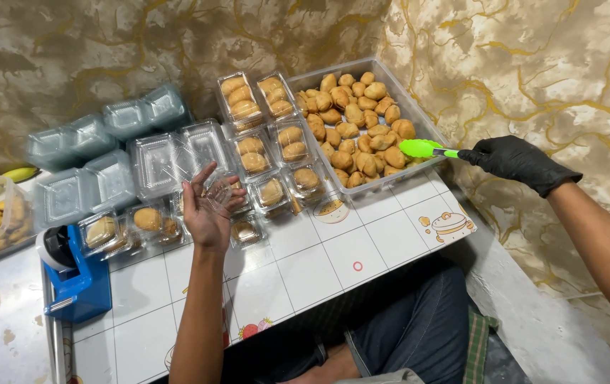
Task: Packaging small pastries into plastic containers using tongs and hands
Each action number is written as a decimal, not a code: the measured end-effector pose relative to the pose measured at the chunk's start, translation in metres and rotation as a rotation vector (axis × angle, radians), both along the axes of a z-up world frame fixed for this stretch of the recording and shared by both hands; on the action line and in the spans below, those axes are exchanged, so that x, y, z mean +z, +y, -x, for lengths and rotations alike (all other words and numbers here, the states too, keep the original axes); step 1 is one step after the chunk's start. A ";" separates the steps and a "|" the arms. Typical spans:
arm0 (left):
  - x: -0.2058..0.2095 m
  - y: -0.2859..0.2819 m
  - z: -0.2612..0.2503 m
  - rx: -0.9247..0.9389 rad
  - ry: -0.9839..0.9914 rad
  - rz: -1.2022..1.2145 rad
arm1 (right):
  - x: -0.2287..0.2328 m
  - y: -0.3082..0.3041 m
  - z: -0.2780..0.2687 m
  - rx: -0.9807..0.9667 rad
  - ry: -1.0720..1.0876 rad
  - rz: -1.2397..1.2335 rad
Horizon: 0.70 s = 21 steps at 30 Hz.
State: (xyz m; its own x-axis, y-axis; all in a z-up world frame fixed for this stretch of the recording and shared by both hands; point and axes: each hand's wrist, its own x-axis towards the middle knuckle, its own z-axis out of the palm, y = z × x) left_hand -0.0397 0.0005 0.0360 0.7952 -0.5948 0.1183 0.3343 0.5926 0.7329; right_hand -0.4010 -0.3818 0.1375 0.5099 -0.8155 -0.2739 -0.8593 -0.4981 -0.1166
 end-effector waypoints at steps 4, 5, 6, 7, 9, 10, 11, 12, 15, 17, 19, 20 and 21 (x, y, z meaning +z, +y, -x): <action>-0.002 -0.001 0.000 -0.020 0.011 0.016 | -0.009 -0.004 0.002 -0.005 -0.040 -0.005; -0.001 -0.002 0.001 -0.033 0.042 0.000 | -0.012 -0.003 0.002 0.008 -0.036 0.025; 0.000 -0.002 0.002 -0.047 0.073 -0.016 | -0.014 -0.003 0.003 0.021 -0.033 0.054; 0.003 -0.002 0.005 -0.048 0.074 -0.016 | -0.013 0.002 0.003 0.020 -0.031 0.055; 0.010 0.000 0.010 -0.061 0.082 -0.074 | -0.012 0.012 0.005 0.002 -0.067 0.067; 0.011 -0.002 0.013 -0.063 0.083 -0.074 | -0.017 0.009 0.007 0.000 -0.067 0.066; 0.012 -0.003 0.015 -0.073 0.102 -0.087 | -0.022 0.007 0.009 -0.011 -0.058 0.086; 0.013 -0.003 0.016 -0.081 0.121 -0.099 | -0.027 0.004 0.009 -0.019 -0.049 0.107; 0.016 -0.002 0.018 -0.160 0.071 -0.144 | -0.059 -0.016 0.026 0.027 -0.117 0.218; 0.017 -0.002 0.020 -0.207 0.055 -0.145 | -0.072 -0.027 0.033 0.017 -0.201 0.275; 0.019 -0.001 0.021 -0.255 0.038 -0.144 | -0.079 -0.030 0.040 0.005 -0.285 0.332; 0.020 0.000 0.021 -0.320 0.014 -0.141 | -0.079 -0.027 0.043 0.079 -0.396 0.412; 0.021 0.000 0.022 -0.384 -0.009 -0.138 | -0.078 -0.024 0.045 0.154 -0.507 0.493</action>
